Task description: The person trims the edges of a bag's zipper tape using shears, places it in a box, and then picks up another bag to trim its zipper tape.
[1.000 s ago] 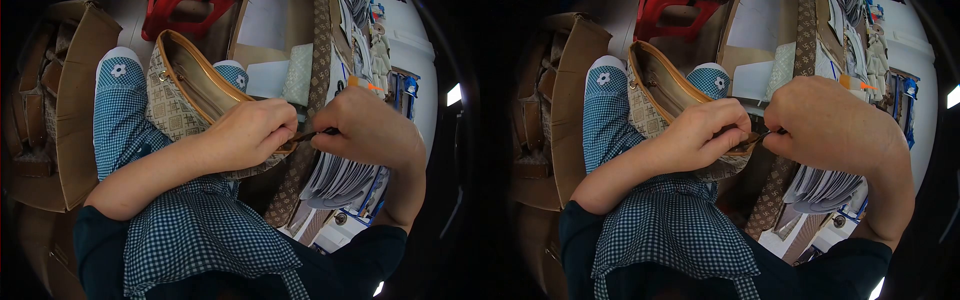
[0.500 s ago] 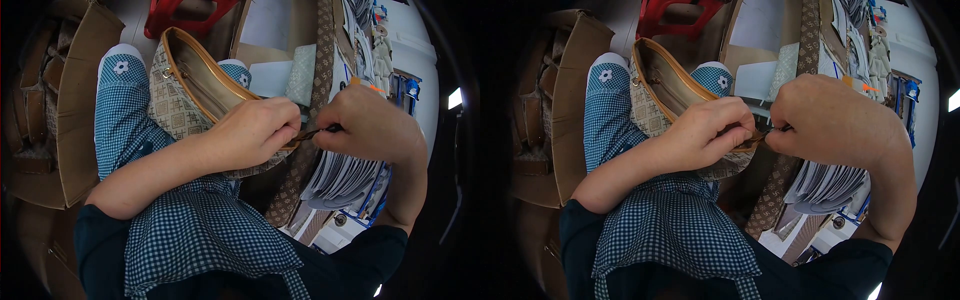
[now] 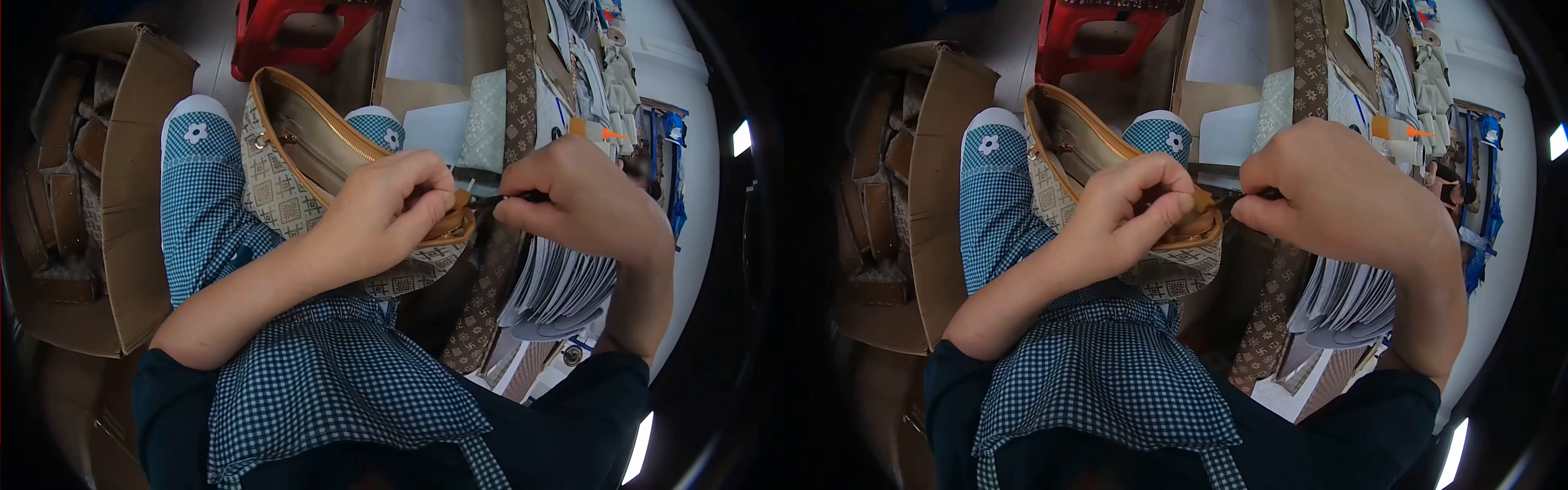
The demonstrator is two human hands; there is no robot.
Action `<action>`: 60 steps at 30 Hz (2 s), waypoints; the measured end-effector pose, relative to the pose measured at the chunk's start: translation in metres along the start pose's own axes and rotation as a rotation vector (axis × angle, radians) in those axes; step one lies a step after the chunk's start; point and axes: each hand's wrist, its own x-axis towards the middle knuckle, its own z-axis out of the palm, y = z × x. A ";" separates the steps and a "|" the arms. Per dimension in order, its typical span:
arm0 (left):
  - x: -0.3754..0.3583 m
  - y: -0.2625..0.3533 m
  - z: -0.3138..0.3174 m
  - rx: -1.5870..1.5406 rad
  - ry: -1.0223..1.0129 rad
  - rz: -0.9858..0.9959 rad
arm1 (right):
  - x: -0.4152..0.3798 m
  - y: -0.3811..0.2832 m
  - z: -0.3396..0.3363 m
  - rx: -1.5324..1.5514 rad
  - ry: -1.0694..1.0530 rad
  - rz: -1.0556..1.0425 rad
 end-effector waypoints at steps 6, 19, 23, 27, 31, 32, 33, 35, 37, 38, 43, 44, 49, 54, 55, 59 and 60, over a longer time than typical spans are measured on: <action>0.000 0.012 -0.011 -0.149 -0.048 -0.130 | -0.043 0.026 0.066 0.689 0.473 0.101; 0.055 0.032 0.003 0.234 -0.373 0.067 | -0.014 0.023 0.187 1.622 1.079 -0.091; 0.058 0.021 0.003 0.063 -0.213 -0.098 | -0.010 0.023 0.208 1.588 1.018 -0.069; 0.058 0.013 0.008 0.074 -0.166 -0.056 | 0.004 0.020 0.210 1.417 1.072 -0.078; 0.058 0.018 0.008 0.110 -0.157 -0.043 | 0.011 0.029 0.205 1.166 1.090 -0.094; 0.058 0.020 0.007 0.112 -0.164 -0.070 | 0.012 0.030 0.202 1.152 1.085 -0.100; 0.059 0.020 0.007 0.125 -0.165 -0.052 | 0.013 0.031 0.199 1.139 1.078 -0.104; 0.059 0.020 0.008 0.149 -0.166 -0.017 | 0.016 0.032 0.196 1.123 1.078 -0.125; 0.059 0.018 0.008 0.137 -0.165 0.000 | 0.020 0.032 0.194 1.115 1.091 -0.161; 0.059 0.018 0.008 0.132 -0.165 0.008 | 0.021 0.033 0.194 1.116 1.086 -0.168; 0.058 0.019 0.009 0.144 -0.168 0.007 | 0.022 0.031 0.192 1.164 1.046 -0.182; 0.058 0.020 0.010 0.141 -0.168 0.001 | 0.022 0.030 0.192 1.168 1.042 -0.188; 0.056 0.017 0.011 0.163 -0.133 0.030 | 0.023 0.031 0.195 1.135 1.037 -0.223; 0.041 0.029 0.009 0.007 -0.060 -0.127 | 0.017 0.027 0.197 1.273 1.045 -0.201; 0.035 0.027 0.006 0.013 -0.068 -0.136 | 0.015 0.024 0.197 1.295 1.051 -0.207; 0.002 0.024 -0.003 0.131 -0.083 -0.142 | 0.006 0.011 0.207 1.341 1.056 -0.098; -0.007 0.024 -0.004 0.116 -0.095 -0.136 | 0.004 0.008 0.212 1.253 1.057 -0.098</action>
